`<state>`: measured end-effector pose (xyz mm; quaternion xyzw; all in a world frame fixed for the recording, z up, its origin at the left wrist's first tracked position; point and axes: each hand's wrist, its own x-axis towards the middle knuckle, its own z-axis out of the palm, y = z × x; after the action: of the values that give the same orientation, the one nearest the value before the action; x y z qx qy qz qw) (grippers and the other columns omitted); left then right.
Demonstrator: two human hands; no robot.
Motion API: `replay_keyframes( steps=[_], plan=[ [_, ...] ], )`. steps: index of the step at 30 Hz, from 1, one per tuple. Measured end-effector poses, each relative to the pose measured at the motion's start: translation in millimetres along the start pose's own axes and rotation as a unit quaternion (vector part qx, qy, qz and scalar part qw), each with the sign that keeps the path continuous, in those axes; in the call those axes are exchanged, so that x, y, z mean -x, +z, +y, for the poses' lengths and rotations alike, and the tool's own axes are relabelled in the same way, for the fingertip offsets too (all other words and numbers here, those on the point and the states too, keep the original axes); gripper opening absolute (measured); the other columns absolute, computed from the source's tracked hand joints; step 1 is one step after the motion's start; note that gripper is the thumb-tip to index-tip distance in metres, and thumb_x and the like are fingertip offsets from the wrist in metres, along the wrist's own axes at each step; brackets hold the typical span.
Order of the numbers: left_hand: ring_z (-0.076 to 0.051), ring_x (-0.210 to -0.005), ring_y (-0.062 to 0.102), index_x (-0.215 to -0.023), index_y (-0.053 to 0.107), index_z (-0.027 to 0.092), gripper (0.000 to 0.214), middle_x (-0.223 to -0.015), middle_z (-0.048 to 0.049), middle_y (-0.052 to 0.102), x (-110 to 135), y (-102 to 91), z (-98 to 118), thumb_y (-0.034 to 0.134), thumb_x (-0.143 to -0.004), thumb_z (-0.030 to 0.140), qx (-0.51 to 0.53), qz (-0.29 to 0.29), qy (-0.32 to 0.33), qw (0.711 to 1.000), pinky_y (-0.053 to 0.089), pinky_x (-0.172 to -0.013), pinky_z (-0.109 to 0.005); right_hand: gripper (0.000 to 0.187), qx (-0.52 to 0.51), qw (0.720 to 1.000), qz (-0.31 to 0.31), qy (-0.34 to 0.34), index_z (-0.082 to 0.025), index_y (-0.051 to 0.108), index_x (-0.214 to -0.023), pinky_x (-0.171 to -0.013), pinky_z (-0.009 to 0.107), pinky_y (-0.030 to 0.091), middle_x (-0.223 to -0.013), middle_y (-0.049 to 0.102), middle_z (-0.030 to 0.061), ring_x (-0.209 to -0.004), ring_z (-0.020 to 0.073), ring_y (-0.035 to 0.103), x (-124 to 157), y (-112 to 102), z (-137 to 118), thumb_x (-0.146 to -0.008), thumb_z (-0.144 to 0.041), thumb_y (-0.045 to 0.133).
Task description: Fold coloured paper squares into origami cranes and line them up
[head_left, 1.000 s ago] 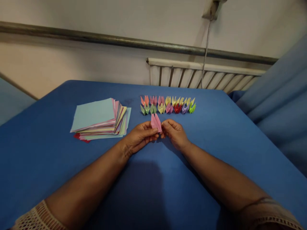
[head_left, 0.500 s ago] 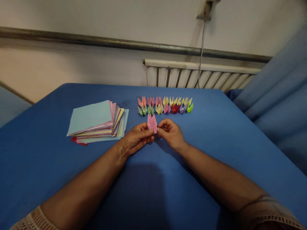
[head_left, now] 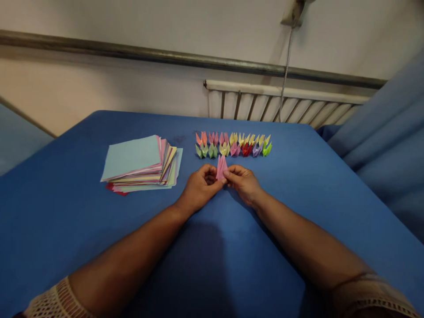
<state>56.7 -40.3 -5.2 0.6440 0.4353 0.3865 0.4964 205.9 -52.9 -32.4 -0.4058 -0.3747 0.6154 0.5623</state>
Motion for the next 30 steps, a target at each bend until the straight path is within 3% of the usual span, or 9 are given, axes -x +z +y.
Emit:
replay_keyframes(
  steps=[8,24,30],
  plan=[
    [-0.01,-0.069,0.06,-0.08,0.058,0.015,0.017,-0.073,0.0018,0.062,3,0.0,9,0.067,-0.076,0.028,0.107,-0.017,-0.017,0.994,0.048,-0.069,-0.023,0.024,-0.057,0.996,-0.046,0.045,-0.018,0.064,-0.072,-0.056,0.021,0.042,-0.064,0.062,-0.0033,-0.057,0.0082,0.055,0,-7,-6,-0.065,-0.034,0.079],
    [-0.01,-0.067,0.06,-0.085,0.059,0.015,0.02,-0.074,0.0001,0.064,1,-1.9,2,0.065,-0.079,0.033,0.143,-0.054,-0.006,0.988,0.049,-0.069,-0.025,0.017,-0.087,0.991,-0.097,0.035,-0.019,0.066,-0.077,-0.065,0.024,0.047,-0.069,0.067,-0.0023,-0.063,0.0096,0.061,0,-11,-4,-0.072,-0.032,0.076],
    [-0.011,-0.068,0.061,-0.081,0.057,0.015,0.02,-0.073,0.0017,0.062,-1,1.2,-3,0.07,-0.072,0.029,0.102,0.009,0.004,0.995,0.05,-0.069,-0.025,0.02,-0.052,0.997,-0.055,-0.001,-0.018,0.066,-0.072,-0.058,0.02,0.043,-0.064,0.065,-0.003,-0.057,0.0072,0.056,0,-5,-3,-0.068,-0.033,0.078]
  ],
)
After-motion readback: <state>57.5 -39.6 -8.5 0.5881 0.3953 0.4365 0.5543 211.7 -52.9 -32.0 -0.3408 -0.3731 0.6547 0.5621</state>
